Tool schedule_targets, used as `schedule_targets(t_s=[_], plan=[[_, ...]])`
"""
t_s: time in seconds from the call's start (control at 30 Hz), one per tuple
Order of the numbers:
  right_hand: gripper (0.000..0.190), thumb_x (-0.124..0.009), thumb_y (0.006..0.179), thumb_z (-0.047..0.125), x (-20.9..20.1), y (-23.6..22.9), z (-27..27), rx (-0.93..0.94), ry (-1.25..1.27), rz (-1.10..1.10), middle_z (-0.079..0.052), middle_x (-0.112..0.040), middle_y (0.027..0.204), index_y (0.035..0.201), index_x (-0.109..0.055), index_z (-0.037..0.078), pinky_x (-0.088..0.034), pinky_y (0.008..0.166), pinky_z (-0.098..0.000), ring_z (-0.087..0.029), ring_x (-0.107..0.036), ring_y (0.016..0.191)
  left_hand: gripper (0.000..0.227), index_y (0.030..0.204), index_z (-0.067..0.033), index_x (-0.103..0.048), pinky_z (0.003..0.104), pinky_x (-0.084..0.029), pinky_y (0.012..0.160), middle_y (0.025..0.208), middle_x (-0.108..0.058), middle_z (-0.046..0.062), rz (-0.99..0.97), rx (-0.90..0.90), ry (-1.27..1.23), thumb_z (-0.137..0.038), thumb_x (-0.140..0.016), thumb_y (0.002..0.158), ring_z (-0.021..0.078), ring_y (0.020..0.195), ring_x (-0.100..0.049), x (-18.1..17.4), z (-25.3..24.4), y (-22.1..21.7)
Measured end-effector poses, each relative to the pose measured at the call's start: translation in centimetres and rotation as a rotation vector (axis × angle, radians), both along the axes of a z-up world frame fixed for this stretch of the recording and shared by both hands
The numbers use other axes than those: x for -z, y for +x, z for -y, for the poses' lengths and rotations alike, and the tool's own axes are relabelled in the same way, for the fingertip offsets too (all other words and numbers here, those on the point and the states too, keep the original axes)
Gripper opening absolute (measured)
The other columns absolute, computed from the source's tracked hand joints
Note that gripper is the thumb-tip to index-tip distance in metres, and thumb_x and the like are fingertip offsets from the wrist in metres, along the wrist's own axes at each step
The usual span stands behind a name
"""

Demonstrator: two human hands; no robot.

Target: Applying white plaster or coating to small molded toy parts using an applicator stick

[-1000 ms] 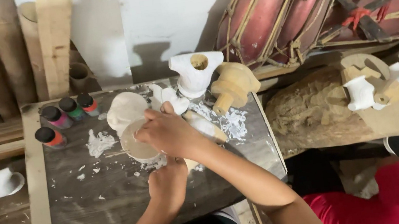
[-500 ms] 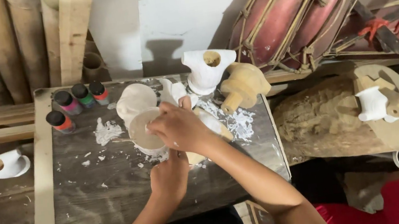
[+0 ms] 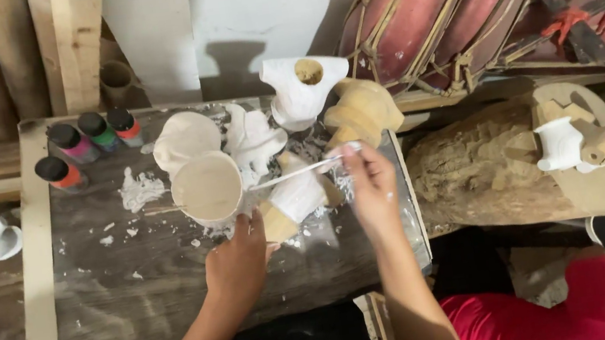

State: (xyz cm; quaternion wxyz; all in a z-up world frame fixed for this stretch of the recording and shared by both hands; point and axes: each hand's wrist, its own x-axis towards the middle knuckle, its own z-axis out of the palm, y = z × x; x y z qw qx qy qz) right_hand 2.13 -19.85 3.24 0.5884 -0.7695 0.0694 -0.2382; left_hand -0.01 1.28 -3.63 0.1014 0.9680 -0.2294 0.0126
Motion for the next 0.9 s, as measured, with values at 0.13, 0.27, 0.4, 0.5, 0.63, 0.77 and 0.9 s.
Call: schedule_targets(t_s=[0.13, 0.27, 0.4, 0.5, 0.63, 0.77, 0.9], plan=[[0.021, -0.059, 0.106, 0.013, 1.5, -2.1, 2.1, 0.197, 0.282, 0.061, 0.002, -0.062, 0.072, 0.095, -0.074, 0.004, -0.043, 0.068, -0.017, -0.005, -0.053, 0.068, 0.07, 0.134, -0.0136, -0.065, 0.044, -0.062, 0.049, 0.11, -0.062, -0.001, -0.004, -0.009, 0.017, -0.051, -0.077, 0.077, 0.0285, 0.056, -0.074, 0.0, 0.0, -0.1], [0.019, -0.059, 0.107, 0.012, 3.6, -4.4, 4.4, 0.295, 0.418, 0.093, 0.001, -0.061, 0.072, 0.097, -0.073, 0.002, -0.042, 0.067, -0.0178, -0.004, -0.053, 0.066, 0.069, 0.138, -0.0161, -0.063, 0.044, -0.062, 0.051, 0.112, -0.061, -0.001, 0.004, -0.008, 0.024, -0.049, -0.076, 0.079, 0.0287, 0.056, -0.074, -0.1, -0.2, -0.1], [0.019, -0.058, 0.108, 0.011, 7.6, -5.9, 6.4, 0.347, 0.392, 0.092, 0.0, -0.058, 0.073, 0.098, -0.071, 0.001, -0.041, 0.066, -0.0174, -0.006, -0.051, 0.067, 0.06, 0.138, -0.0155, -0.063, 0.046, -0.063, 0.052, 0.115, -0.063, 0.001, -0.148, -0.007, 0.028, -0.044, -0.073, 0.086, 0.0316, 0.06, -0.076, -1.5, -0.1, 0.2], [0.021, -0.057, 0.108, 0.011, 8.0, -6.2, 6.1, 0.425, 0.339, 0.069, 0.001, -0.054, 0.069, 0.097, -0.071, 0.0, -0.041, 0.064, -0.0159, -0.004, -0.048, 0.064, 0.064, 0.139, -0.0169, -0.062, 0.048, -0.063, 0.053, 0.116, -0.06, 0.0, -0.113, -0.017, 0.028, -0.047, -0.073, 0.083, 0.0327, 0.06, -0.076, -1.1, 0.0, 0.0], [0.02, -0.056, 0.108, 0.01, 8.8, -6.1, 5.7, 0.462, 0.208, 0.063, 0.001, -0.052, 0.07, 0.098, -0.071, 0.001, -0.041, 0.064, -0.0169, -0.004, -0.047, 0.066, 0.063, 0.141, -0.0175, -0.059, 0.05, -0.064, 0.056, 0.118, -0.059, 0.0, -0.188, -0.024, 0.027, -0.045, -0.071, 0.086, 0.0352, 0.063, -0.076, -1.4, 0.0, 0.1], [0.02, -0.055, 0.109, 0.013, 10.5, -6.8, 4.8, 0.496, 0.232, 0.057, -0.002, -0.063, 0.08, 0.105, -0.072, 0.003, -0.048, 0.075, -0.0215, -0.006, -0.053, 0.076, 0.063, 0.142, -0.0178, -0.058, 0.05, -0.064, 0.057, 0.118, -0.058, -0.001, -0.198, -0.033, 0.037, -0.045, -0.07, 0.086, 0.0351, 0.065, -0.077, -1.7, 0.1, 0.1], [0.019, -0.055, 0.108, 0.01, 6.6, -7.1, 1.7, 0.488, 0.244, 0.034, -0.001, -0.055, 0.072, 0.098, -0.069, 0.003, -0.044, 0.066, -0.0195, -0.006, -0.05, 0.068, 0.066, 0.144, -0.0174, -0.058, 0.052, -0.064, 0.057, 0.118, -0.059, 0.001, -0.215, -0.033, 0.042, -0.048, -0.07, 0.086, 0.0364, 0.064, -0.076, -1.6, 0.2, 0.1]])
